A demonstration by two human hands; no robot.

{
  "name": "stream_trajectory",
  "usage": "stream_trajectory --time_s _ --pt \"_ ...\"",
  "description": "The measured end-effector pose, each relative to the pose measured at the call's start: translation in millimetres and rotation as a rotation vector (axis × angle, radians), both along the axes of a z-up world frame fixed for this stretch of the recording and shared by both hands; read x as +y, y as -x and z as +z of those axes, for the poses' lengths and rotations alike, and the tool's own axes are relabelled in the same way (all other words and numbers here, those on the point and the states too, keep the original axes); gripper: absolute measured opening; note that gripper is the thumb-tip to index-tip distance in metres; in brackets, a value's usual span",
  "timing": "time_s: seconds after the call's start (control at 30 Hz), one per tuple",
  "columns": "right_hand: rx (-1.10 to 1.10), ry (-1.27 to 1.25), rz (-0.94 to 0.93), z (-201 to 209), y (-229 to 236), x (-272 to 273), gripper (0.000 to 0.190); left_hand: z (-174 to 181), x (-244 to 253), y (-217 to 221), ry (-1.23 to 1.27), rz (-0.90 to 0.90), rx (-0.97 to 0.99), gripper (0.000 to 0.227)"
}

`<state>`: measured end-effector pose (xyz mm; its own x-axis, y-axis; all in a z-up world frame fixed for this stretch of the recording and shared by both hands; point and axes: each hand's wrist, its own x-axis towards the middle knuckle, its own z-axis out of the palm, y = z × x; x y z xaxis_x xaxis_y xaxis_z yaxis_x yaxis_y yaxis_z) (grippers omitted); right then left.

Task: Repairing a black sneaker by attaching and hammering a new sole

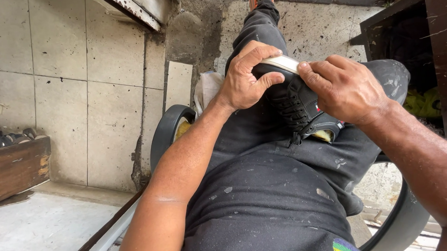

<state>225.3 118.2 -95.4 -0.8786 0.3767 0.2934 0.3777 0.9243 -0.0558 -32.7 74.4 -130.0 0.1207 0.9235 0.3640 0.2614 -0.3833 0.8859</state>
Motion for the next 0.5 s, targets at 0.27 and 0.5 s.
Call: stream_trajectory --time_s 0.27,0.5 --pt "-0.055 -0.131 0.054 14.5 9.0 -3.8 0.033 -8.4 0.7 -2.9 -0.045 0.015 0.002 0.034" --pt "-0.026 0.601 -0.142 25.9 17.8 8.4 0.047 -11.1 1.0 -2.3 -0.033 0.039 -0.02 0.034"
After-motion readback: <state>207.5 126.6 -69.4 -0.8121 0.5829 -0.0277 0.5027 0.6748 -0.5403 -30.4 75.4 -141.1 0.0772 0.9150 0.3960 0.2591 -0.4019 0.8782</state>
